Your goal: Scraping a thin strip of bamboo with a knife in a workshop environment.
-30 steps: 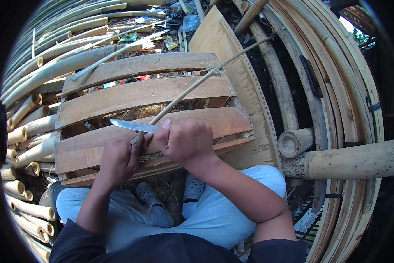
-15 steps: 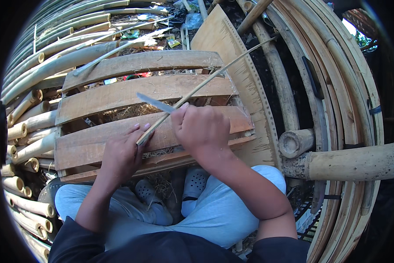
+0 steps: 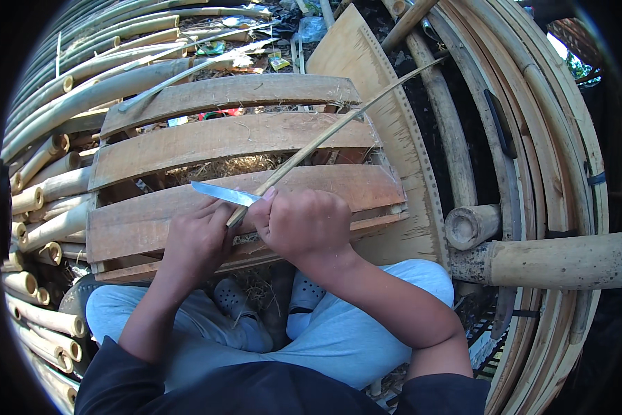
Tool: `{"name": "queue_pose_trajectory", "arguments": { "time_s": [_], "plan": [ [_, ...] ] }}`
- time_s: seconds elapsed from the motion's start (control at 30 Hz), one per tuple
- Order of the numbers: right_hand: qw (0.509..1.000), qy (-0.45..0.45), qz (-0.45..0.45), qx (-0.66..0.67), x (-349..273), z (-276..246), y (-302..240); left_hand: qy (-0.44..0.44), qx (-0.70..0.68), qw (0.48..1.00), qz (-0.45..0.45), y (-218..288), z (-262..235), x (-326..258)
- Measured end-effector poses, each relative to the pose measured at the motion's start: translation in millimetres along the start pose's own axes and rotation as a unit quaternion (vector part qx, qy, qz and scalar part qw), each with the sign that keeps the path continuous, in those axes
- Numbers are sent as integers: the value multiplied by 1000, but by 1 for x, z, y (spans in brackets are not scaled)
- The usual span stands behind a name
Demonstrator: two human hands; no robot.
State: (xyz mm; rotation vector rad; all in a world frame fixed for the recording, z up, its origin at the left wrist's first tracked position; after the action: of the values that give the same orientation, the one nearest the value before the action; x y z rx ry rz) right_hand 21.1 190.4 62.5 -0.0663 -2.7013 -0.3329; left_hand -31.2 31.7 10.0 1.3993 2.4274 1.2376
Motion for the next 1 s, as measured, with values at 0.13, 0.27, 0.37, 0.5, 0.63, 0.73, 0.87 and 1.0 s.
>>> {"name": "queue_pose_trajectory", "arguments": {
  "time_s": [0.13, 0.27, 0.37, 0.5, 0.63, 0.73, 0.87, 1.0],
  "plan": [
    [990, 11, 94, -104, 15, 11, 24, 73, 16, 995, 68, -1, 1, 2],
    [1000, -16, -16, 15, 4, 6, 5, 50, 12, 998, 47, -5, 4, 3],
    [980, -74, 133, -128, 25, 17, 42, 60, 7, 997, 49, -2, 2, -1],
    [1000, -8, -14, 1, 7, 10, 15, -8, -18, 1000, -23, -4, 5, 1],
    [992, 7, 98, -81, 22, 13, 35, 72, -5, 996, 60, -3, 0, 2],
    [999, -4, 34, -39, 7, 10, 19, 61, -15, 997, 46, -2, 2, 3],
    [991, -6, 44, 129, 4, 17, 20, 60, 1, 997, 46, -3, 3, 0],
    [995, 24, 19, 99, 4, 19, 20, 74, -36, 997, 13, -8, 1, 1]
  ]
}}
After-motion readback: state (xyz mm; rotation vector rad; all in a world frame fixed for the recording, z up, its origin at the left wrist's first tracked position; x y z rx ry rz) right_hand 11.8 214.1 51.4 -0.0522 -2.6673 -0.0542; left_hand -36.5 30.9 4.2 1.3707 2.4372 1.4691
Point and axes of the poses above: each hand's wrist, its own x-axis towards the middle knuckle, its own z-axis out of the palm, y = z × x, the point moved 3 cm from there along x, towards the middle knuckle, and after that the axes turned 15 degrees about -x, right-handed, at the moved point
